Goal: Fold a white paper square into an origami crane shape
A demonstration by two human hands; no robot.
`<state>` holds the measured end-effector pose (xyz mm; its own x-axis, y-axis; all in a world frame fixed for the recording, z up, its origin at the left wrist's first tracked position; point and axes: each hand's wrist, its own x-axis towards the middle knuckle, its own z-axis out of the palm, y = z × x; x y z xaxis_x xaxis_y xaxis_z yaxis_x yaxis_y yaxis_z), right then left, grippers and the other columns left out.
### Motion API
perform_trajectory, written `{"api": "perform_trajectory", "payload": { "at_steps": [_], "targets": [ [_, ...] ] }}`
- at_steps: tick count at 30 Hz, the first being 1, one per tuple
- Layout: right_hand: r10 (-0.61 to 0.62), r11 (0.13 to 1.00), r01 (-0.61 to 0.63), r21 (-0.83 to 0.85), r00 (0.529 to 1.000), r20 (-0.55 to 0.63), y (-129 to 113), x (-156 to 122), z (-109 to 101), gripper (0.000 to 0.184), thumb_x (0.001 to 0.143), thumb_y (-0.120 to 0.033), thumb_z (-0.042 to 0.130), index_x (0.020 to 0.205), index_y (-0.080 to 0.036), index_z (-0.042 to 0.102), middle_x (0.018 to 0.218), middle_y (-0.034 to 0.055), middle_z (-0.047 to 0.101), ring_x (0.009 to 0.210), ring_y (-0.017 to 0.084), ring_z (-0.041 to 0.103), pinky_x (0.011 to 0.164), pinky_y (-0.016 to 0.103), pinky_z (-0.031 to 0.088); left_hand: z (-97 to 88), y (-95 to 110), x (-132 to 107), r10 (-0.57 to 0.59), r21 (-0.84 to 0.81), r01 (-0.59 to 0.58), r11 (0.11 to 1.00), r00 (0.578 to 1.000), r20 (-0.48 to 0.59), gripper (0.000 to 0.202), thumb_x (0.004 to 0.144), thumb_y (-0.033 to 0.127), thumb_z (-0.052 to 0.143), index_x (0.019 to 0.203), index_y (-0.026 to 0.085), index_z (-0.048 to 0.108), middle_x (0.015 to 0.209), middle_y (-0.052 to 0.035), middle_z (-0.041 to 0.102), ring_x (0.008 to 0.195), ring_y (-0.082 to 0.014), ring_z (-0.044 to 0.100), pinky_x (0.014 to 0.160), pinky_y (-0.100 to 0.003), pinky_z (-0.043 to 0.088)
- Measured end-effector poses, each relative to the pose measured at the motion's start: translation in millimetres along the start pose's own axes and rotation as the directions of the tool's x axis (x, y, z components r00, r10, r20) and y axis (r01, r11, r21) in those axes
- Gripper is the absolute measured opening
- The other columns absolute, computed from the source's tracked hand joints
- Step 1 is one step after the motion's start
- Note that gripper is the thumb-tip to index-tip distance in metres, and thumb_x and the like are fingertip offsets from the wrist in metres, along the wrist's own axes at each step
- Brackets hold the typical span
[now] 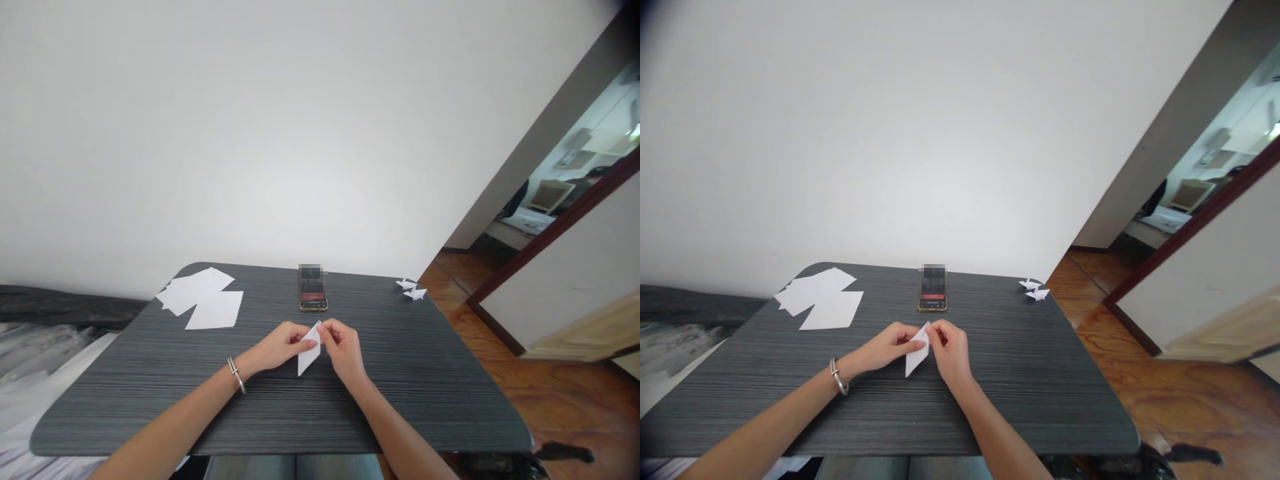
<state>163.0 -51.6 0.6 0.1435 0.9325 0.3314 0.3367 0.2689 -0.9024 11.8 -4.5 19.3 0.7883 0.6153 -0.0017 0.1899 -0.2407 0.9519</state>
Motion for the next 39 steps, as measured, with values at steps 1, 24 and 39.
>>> {"api": "perform_trajectory", "payload": {
  "at_steps": [1, 24, 39],
  "targets": [
    [0.006, 1.0, -0.006, 0.009, 1.0, 0.006, -0.1, 0.1, 0.1, 0.027, 0.078, -0.034, 0.049, 0.06, -0.017, 0.057, 0.051, -0.0016, 0.049, 0.048, 0.011, 0.044, 0.045, 0.021, 0.034, 0.1, -0.1, -0.1, 0.001, 0.001, -0.001, 1.0, 1.0, 0.002, 0.034, 0.079, 0.042, 0.047, 0.065, 0.011, 0.053, 0.055, 0.0033, 0.042, 0.052, -0.0082, 0.034, 0.049, -0.02, 0.028],
    [0.046, 0.99, -0.049, 0.13, 0.999, 0.029, 1.0, 1.6, -1.6, 0.022, 0.081, -0.03, 0.046, 0.07, -0.016, 0.057, 0.052, -0.0031, 0.046, 0.042, 0.008, 0.038, 0.04, 0.02, 0.03, 4.3, 2.7, 0.6, 0.035, 0.138, -0.027, 0.99, 0.998, -0.061, 0.043, 0.08, 0.048, 0.043, 0.069, 0.01, 0.06, 0.054, 0.0015, 0.048, 0.049, -0.0085, 0.036, 0.046, -0.019, 0.027],
    [-0.001, 0.996, 0.0, 0.084, 1.0, 0.018, 0.3, 1.0, 0.4, 0.023, 0.079, -0.03, 0.05, 0.06, -0.017, 0.053, 0.05, -0.0038, 0.043, 0.045, 0.009, 0.038, 0.044, 0.021, 0.031, 3.0, 1.8, 0.4, 0.102, 0.295, -0.064, 0.953, 0.988, -0.116, 0.039, 0.081, 0.043, 0.043, 0.062, 0.011, 0.053, 0.054, 0.0033, 0.041, 0.051, -0.0076, 0.032, 0.048, -0.018, 0.027]
  ]
}}
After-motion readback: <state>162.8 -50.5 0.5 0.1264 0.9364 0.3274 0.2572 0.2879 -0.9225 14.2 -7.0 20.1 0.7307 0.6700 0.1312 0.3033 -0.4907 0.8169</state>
